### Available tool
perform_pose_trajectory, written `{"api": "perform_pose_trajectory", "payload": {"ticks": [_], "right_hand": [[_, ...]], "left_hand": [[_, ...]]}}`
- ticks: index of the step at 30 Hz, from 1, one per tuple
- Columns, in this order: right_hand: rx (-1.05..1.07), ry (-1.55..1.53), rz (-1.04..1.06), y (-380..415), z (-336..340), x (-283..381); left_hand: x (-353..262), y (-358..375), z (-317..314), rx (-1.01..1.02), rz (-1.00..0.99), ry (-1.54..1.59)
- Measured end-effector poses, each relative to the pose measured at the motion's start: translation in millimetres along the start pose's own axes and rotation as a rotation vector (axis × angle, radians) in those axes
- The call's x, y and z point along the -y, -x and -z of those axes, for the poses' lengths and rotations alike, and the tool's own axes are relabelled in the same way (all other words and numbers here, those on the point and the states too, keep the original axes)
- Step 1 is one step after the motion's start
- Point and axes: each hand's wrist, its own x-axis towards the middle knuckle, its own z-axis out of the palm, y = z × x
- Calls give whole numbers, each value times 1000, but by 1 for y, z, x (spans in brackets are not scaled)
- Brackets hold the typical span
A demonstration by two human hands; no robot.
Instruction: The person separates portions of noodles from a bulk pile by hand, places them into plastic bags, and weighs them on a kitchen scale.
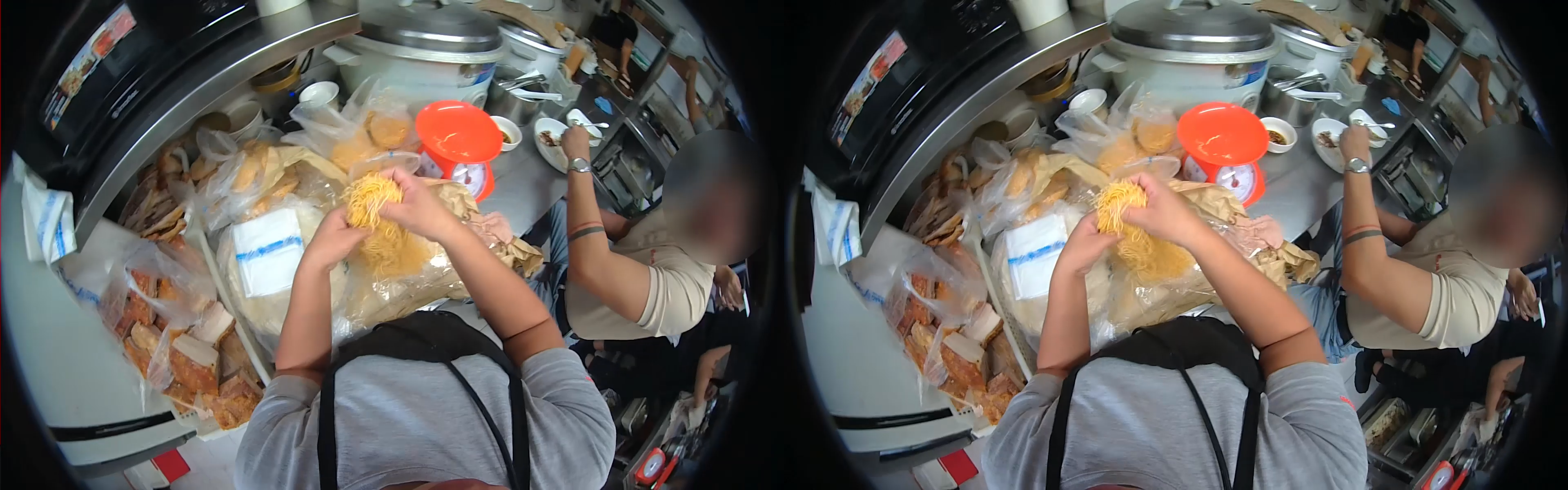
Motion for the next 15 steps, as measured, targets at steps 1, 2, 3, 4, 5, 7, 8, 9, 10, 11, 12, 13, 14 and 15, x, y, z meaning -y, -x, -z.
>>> {"api": "perform_pose_trajectory", "payload": {"ticks": [1,2,3,4,5,7,8,9,10,11,12,13,14,15], "right_hand": [[7,47,-47,4,6,-11],[109,55,-23,9,14,-21],[206,62,-3,14,20,-29],[251,66,-5,21,23,-34],[300,65,-8,28,24,-39],[375,347,-108,34,30,-52],[413,487,-165,37,36,-53],[392,518,-217,39,41,-46],[372,547,-267,41,44,-36],[356,574,-315,44,49,-29],[303,549,-319,47,55,-27],[255,524,-320,48,61,-24],[211,497,-318,49,65,-22],[148,421,-246,50,68,-19]], "left_hand": [[5,-2,-2,-75,-36,111],[10,-4,-6,-137,-64,223],[13,-4,-5,-122,-94,264],[15,-4,-1,-109,-120,304],[17,-5,3,-94,-142,297],[14,-4,2,-132,-183,303],[7,-1,-2,-179,-201,316],[4,-1,0,-207,-247,261],[1,0,3,-237,-297,207],[-2,1,5,-228,-294,155],[-6,4,8,-225,-293,100],[-9,6,11,-226,-295,45],[-10,8,15,-220,-249,6],[-11,11,19,-217,-202,-35]]}}
